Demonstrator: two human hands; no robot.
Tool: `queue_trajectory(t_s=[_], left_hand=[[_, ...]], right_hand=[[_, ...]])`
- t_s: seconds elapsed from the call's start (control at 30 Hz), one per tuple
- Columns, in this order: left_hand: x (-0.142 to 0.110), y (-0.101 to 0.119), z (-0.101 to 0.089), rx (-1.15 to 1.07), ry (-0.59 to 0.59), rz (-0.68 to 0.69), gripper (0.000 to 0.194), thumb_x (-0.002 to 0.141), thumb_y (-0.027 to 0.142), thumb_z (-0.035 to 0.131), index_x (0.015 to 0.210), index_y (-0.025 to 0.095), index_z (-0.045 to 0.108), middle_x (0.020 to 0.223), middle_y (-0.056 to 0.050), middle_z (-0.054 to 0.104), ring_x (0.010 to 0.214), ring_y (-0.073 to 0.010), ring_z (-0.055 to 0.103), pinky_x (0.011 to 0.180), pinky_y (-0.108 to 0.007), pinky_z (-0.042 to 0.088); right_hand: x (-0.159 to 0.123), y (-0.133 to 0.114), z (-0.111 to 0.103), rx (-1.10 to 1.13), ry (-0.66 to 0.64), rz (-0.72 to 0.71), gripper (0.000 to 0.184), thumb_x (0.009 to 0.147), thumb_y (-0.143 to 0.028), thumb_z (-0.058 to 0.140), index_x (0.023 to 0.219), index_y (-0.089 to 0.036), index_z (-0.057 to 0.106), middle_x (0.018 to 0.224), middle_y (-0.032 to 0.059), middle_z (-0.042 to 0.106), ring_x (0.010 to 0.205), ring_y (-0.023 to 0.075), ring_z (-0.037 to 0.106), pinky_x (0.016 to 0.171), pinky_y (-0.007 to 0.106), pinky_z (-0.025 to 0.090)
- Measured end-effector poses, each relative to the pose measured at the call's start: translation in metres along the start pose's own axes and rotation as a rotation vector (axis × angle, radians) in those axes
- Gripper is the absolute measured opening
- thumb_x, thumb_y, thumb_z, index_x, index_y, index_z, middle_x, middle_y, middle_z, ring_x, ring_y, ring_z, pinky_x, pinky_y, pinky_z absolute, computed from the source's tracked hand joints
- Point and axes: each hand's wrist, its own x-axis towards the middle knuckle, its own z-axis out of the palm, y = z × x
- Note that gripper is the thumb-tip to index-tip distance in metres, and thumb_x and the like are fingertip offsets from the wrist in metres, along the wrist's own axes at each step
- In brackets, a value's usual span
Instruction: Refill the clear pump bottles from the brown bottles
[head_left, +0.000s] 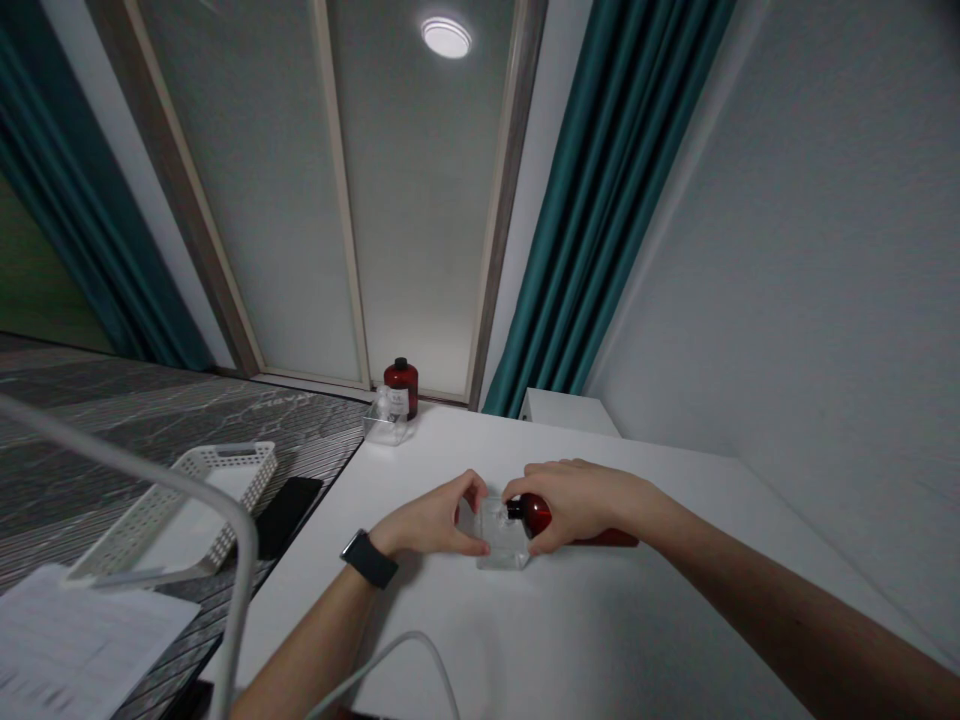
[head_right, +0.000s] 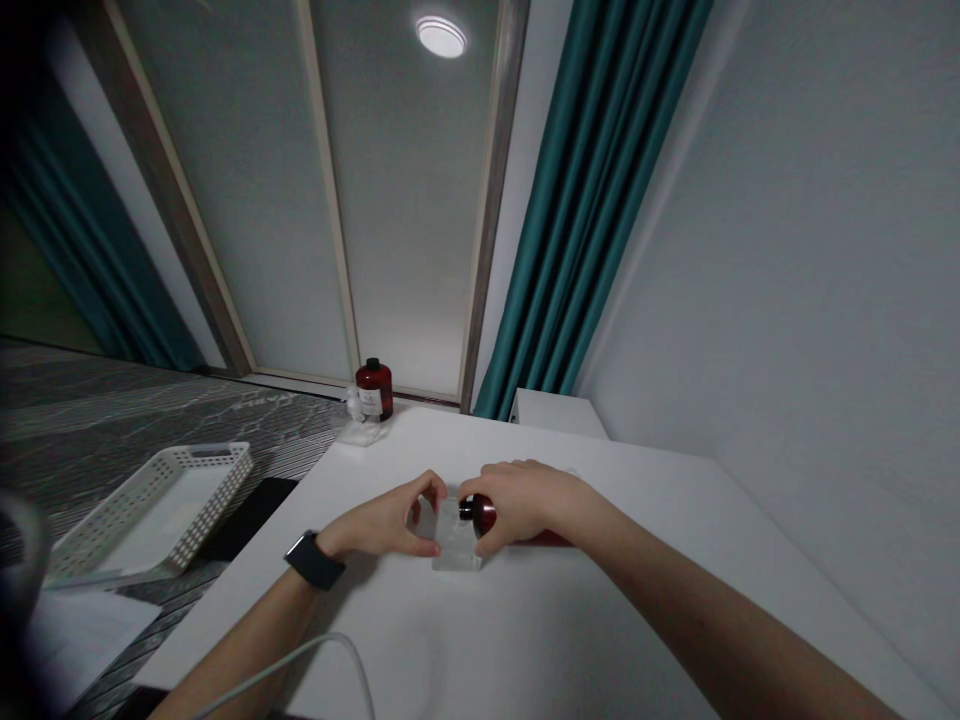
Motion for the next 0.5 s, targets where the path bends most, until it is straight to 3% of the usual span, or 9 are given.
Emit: queue_trajectory(t_s=[0.5], left_hand=[[0.0046, -0.0014, 0.0049, 0.072, 0.026, -0.024, 0.058, 0.057, 0.038, 0.088, 0.095, 0.02, 0.048, 0.09, 0.003, 0.051, 0.073, -0.0128, 0.043, 0.066, -0.025, 0.036]], right_hand=[[-0.001, 0.0033, 0.0018, -0.009, -0.012, 0.001, 0.059, 0.067, -0.054, 0.075, 0.122, -0.036, 0.061, 0.108, 0.0057, 0.064, 0.101, 0.0339, 0.063, 0.082, 0.043, 0.046]])
